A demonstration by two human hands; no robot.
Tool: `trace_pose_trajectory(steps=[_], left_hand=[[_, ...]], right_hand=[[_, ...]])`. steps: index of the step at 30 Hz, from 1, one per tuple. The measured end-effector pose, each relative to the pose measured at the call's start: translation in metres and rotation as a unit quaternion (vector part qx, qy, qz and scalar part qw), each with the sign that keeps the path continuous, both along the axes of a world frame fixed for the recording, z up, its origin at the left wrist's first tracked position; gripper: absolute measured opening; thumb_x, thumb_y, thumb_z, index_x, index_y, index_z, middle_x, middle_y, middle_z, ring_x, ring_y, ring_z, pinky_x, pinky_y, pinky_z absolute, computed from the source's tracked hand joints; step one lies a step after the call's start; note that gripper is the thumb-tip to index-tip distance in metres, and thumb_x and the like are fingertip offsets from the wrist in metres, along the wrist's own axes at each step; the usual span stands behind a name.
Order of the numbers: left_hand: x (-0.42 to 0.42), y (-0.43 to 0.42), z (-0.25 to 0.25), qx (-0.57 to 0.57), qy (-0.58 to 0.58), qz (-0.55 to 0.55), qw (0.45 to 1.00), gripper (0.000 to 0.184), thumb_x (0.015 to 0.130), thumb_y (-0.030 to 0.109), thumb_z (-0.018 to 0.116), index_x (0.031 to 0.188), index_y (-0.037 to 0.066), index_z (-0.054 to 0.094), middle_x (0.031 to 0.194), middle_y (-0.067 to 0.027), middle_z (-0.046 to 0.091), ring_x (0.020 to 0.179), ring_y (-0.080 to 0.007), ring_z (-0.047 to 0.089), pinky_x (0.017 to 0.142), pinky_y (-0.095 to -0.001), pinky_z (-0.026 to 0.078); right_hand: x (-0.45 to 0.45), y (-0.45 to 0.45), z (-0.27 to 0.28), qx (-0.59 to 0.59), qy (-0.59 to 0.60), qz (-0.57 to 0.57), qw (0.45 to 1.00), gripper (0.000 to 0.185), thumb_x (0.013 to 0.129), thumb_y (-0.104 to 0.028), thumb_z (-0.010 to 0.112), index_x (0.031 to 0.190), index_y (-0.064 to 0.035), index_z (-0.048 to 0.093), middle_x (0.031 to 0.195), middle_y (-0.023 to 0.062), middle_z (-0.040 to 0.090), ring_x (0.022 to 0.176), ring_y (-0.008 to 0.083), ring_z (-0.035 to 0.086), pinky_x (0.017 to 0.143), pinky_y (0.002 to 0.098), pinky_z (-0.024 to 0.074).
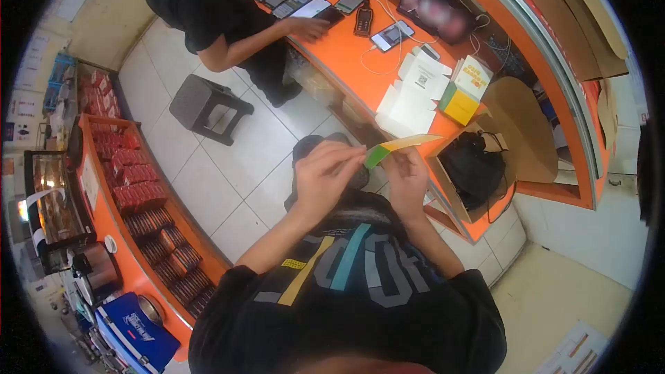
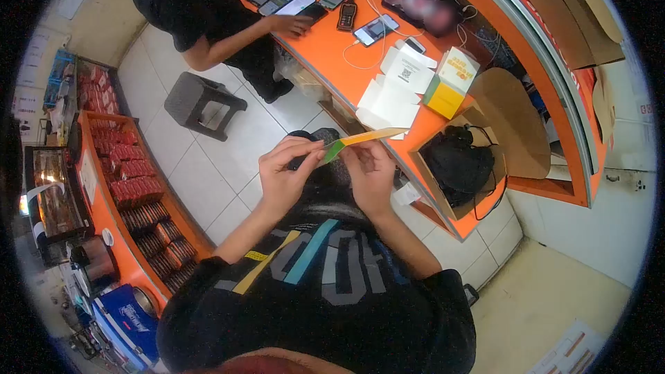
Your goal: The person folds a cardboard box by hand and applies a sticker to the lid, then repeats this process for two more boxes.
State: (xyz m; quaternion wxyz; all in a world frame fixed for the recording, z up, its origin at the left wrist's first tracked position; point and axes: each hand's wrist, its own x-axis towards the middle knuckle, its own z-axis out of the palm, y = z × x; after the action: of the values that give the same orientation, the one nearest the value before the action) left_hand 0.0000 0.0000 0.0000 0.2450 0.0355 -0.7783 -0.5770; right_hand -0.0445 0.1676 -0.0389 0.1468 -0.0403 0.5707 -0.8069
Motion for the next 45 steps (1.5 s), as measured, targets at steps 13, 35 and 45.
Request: trace_pose_trajectory(steps=[13,35,45], left_hand=[[0.004,-0.002,-0.004,-0.061,0.009,-0.055,0.997,0.020,0.081,0.000,0.082,0.100,0.001,0.080,0.091,-0.0112,0.076,0.085,-0.0239,0.070,0.077,-0.0332,0.055],[0.009,-0.010,-0.009,0.048,-0.011,-0.046,0.998,0.025,0.083,-0.001,0.081,0.107,-0.002,0.079,0.093,-0.0126,0.077,0.086,-0.0213,0.069,0.077,-0.0303,0.053],[0.015,-0.010,-0.009,0.090,-0.044,-0.037,0.994,0.028,0.081,-0.002,0.083,0.109,-0.003,0.079,0.100,-0.0140,0.076,0.090,-0.0189,0.069,0.081,-0.0290,0.054]], right_hand=[[-0.011,-0.001,0.012,-0.034,-0.021,0.001,0.999,0.025,0.095,-0.010,0.076,0.112,0.0015,0.061,0.105,0.0070,0.069,0.094,0.0128,0.066,0.085,0.0277,0.0523],[0.006,-0.005,-0.002,0.017,0.050,0.052,0.997,0.014,0.092,0.003,0.075,0.105,0.0034,0.069,0.104,0.0064,0.070,0.089,0.0111,0.067,0.081,0.0241,0.0533],[0.016,-0.013,-0.008,0.103,0.218,-0.014,0.970,0.014,0.089,0.005,0.077,0.102,0.0021,0.072,0.102,0.0107,0.075,0.094,0.0147,0.070,0.084,0.0275,0.0539]])
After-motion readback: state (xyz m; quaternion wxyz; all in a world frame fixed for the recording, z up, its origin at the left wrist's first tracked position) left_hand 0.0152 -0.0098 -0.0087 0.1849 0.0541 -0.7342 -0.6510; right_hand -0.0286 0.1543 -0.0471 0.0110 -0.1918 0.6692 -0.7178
